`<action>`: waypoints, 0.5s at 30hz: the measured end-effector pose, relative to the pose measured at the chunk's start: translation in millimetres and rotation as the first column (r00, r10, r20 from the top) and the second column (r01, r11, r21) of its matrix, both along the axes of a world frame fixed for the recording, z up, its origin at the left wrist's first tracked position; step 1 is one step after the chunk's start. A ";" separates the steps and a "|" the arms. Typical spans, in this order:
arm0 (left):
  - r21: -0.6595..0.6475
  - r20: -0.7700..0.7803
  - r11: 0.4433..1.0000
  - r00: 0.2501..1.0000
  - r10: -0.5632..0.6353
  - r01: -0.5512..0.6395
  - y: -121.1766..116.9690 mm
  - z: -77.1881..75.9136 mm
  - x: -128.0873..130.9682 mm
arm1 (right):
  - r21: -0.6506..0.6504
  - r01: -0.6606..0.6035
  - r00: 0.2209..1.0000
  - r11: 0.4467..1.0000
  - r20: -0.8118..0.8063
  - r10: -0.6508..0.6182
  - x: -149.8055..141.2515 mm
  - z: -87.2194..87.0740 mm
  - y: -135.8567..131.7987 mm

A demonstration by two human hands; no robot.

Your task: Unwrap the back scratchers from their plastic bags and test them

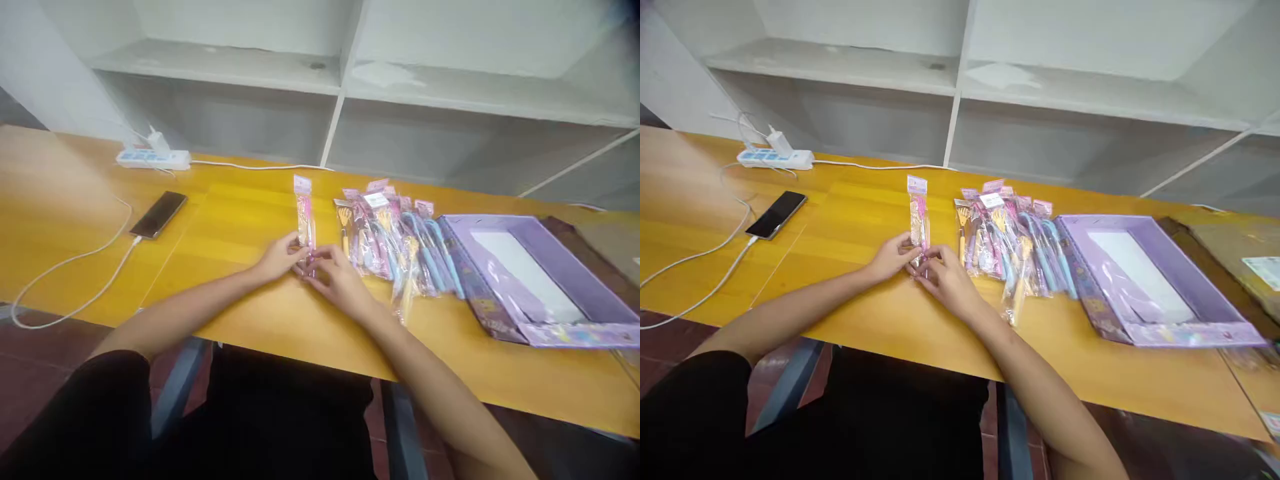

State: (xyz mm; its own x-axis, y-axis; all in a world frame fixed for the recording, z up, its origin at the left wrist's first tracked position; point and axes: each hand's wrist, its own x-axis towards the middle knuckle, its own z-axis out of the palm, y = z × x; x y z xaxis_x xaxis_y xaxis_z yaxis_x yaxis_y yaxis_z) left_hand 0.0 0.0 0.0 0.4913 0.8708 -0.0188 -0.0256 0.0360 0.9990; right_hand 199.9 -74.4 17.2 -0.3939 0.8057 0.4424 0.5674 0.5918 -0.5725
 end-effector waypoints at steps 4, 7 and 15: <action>0.001 0.002 1.000 1.000 -0.015 0.015 0.5 -0.2 0.4 | 0.003 0.001 1.000 1.000 -0.025 -0.001 1.0 2.8 -1.5; -0.009 0.004 0.999 1.000 -0.030 0.030 -0.5 2.4 0.8 | 0.041 0.001 1.000 0.999 -0.012 0.000 0.6 1.8 -1.1; 0.038 0.004 0.999 1.000 -0.015 0.015 1.1 4.3 1.6 | 0.258 0.027 0.997 0.966 0.057 -0.043 -2.5 1.8 2.4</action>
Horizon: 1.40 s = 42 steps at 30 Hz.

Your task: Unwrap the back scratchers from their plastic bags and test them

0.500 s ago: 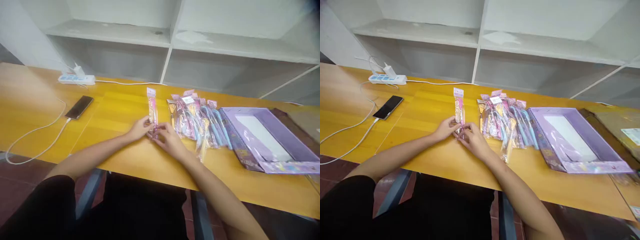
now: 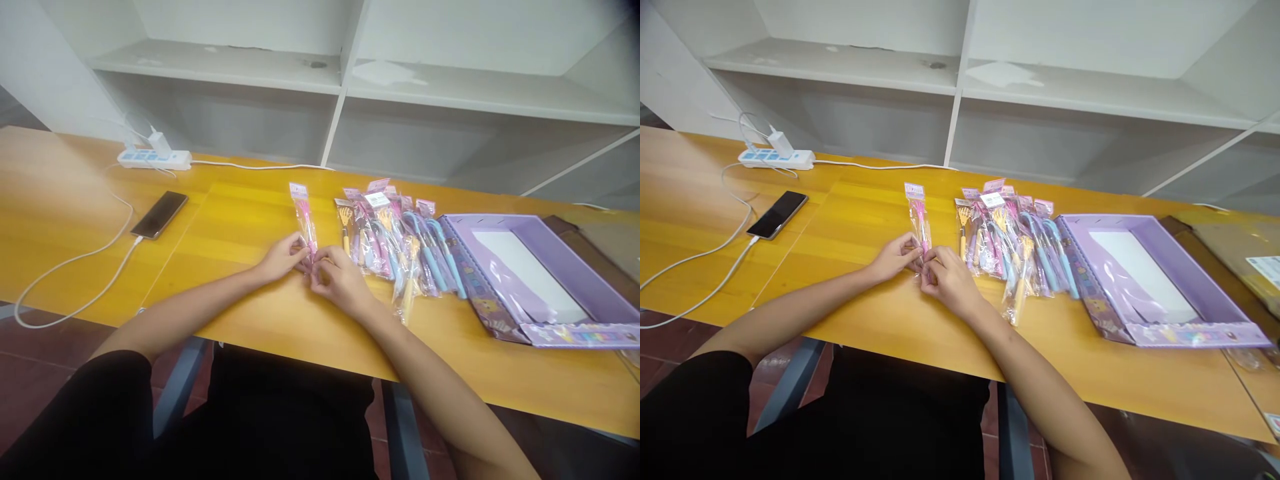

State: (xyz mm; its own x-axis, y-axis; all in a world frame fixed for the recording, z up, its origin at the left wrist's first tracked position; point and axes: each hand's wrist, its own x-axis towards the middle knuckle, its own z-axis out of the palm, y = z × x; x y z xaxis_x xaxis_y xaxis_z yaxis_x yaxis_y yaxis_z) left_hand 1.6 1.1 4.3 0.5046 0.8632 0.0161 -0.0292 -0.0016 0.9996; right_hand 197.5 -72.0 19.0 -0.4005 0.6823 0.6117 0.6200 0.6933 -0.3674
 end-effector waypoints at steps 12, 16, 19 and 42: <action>-0.189 0.212 0.957 0.943 0.258 -0.219 11.9 -2.2 0.6 | -0.061 -0.106 0.991 0.993 0.073 0.110 1.9 19.1 -13.7; -0.187 0.241 0.951 0.927 0.287 -0.246 11.8 -2.2 0.6 | -0.236 0.055 0.998 0.970 0.008 -0.055 2.3 16.2 -14.0; -0.183 0.285 0.963 0.926 0.245 -0.199 10.9 -0.8 0.4 | -0.387 0.205 0.973 0.899 -0.019 -0.230 3.5 11.6 -10.8; -0.206 0.323 0.976 0.936 0.141 -0.076 9.8 4.3 -1.4 | -0.293 0.152 0.970 0.944 -0.139 -0.200 12.5 11.1 -4.0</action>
